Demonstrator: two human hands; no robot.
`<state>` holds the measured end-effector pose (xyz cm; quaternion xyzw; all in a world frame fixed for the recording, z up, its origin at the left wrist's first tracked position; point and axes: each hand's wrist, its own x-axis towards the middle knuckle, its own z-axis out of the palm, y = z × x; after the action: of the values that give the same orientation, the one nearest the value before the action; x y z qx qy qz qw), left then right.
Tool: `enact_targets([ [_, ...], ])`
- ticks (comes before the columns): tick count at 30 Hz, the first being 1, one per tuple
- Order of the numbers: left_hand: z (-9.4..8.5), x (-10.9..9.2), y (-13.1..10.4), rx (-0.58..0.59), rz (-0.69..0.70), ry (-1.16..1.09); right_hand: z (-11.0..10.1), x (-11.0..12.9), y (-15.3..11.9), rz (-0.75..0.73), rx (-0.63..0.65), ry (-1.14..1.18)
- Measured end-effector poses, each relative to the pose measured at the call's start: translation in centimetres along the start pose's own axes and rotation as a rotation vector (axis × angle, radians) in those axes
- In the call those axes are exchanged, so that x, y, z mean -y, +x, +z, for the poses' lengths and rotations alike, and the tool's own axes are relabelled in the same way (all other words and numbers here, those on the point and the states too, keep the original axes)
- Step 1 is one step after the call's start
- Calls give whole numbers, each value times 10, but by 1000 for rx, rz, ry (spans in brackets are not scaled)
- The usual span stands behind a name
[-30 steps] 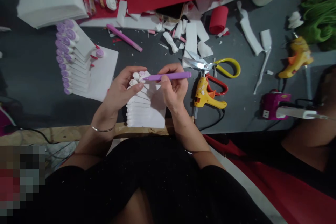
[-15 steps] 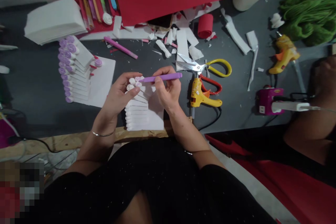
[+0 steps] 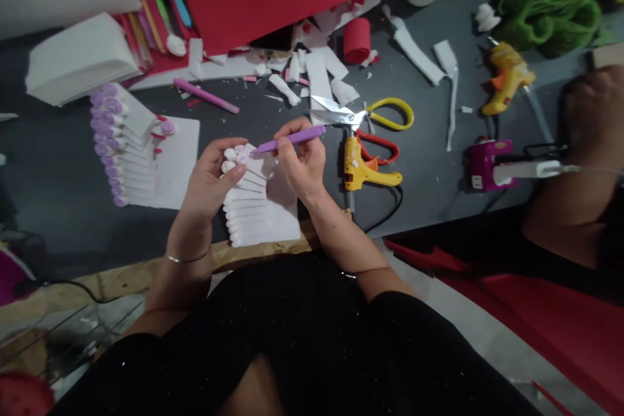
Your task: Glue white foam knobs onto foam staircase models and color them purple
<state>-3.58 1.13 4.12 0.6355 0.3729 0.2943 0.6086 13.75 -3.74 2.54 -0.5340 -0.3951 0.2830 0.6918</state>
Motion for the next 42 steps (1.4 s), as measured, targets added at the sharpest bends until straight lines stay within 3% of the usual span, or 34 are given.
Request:
enact_targets([
  [5,-5,1,3,12,18,28,2,-3,3,46,72,57],
  [9,-8,-1,5,35,21,18,4,-2,6,23,38,116],
  [14,-7,-2,7,35,3,28,2,0,9,84,139,75],
  [18,-2,-3,3,49,5,11,-2,-1,5,70,55,63],
  [23,2,-3,0,63,13,45,-4,-4,0,39,87,64],
  [27,3,-4,-1,55,34,65,-5,3,1,-27,14,95],
  [31,4,-2,-1,58,22,82,-5,9,2,2,83,40],
  [35,4,-2,-1,58,-5,58,-5,9,2,-10,-4,5],
  [40,6,-1,-1,27,-43,22,-6,8,3,-22,66,-31],
  [42,6,1,-1,22,-38,33,-7,7,4,-34,18,-12],
])
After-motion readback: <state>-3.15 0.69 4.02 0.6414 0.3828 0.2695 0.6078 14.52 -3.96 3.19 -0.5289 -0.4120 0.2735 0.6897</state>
